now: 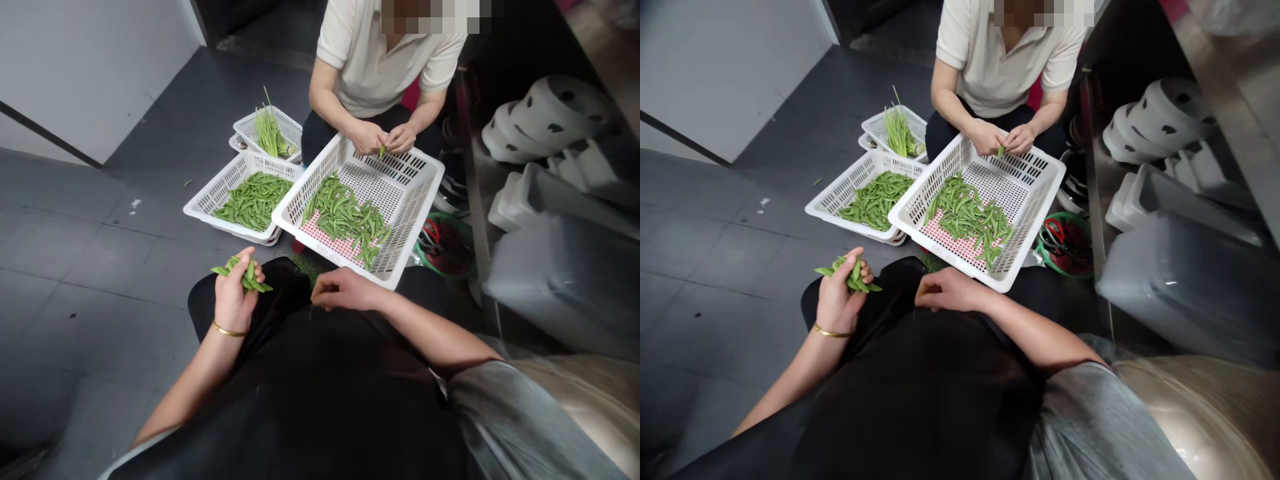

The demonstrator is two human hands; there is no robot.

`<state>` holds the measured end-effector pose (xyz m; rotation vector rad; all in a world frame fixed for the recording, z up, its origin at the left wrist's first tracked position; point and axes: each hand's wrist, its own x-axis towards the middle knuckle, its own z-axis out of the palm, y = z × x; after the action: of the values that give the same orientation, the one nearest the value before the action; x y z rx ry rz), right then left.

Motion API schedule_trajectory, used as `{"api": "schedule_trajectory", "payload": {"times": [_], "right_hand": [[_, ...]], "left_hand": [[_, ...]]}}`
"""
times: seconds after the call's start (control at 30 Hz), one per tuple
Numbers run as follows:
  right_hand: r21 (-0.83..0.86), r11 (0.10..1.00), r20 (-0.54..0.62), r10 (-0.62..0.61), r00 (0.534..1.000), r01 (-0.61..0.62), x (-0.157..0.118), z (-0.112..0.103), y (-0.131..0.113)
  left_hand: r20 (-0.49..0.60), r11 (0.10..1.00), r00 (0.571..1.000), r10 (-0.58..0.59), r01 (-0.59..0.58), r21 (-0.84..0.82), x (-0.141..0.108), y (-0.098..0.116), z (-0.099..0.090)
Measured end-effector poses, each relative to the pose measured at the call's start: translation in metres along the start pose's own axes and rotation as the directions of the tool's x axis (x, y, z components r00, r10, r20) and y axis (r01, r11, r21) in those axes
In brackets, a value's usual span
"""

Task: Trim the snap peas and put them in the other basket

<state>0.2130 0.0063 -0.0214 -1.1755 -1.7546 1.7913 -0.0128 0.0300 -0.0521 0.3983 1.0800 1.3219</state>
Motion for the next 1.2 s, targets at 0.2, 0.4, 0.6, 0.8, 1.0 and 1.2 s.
{"api": "schedule_trajectory", "payload": {"times": [0.2, 0.4, 0.6, 0.8, 1.0, 1.2], "right_hand": [[-0.727, 0.479, -0.323, 0.393, 0.861, -0.492, 0.03, -0.097, 0.028], [-0.728, 0.253, -0.426, 0.561, 0.71, -0.637, 0.077, -0.114, 0.09], [-0.747, 0.223, -0.453, 0.517, 0.726, -0.626, 0.063, -0.12, 0.073], [-0.876, 0.207, -0.391, 0.224, 0.893, -0.436, 0.024, -0.053, 0.0], [-0.98, 0.194, -0.064, -0.133, 0.989, -0.037, 0.003, 0.037, -0.03], [-0.81, 0.556, -0.026, -0.352, 0.936, 0.187, -0.006, 0.023, -0.022]], "left_hand": [[0.161, 0.934, 0.927, -0.338, 0.351, -0.06, 0.013, -0.004, -0.02], [0.389, 0.925, 0.845, -0.369, 0.377, 0.058, 0.006, -0.004, -0.015], [0.426, 0.93, 0.827, -0.367, 0.337, 0.147, 0.001, -0.001, -0.016], [0.362, 0.918, 0.864, -0.35, 0.241, 0.313, -0.014, -0.007, 0.005], [0.378, 0.912, 0.891, -0.251, 0.086, 0.402, -0.033, -0.017, 0.023], [0.398, 0.939, 0.865, -0.306, 0.205, 0.278, -0.042, -0.011, 0.008]]}}
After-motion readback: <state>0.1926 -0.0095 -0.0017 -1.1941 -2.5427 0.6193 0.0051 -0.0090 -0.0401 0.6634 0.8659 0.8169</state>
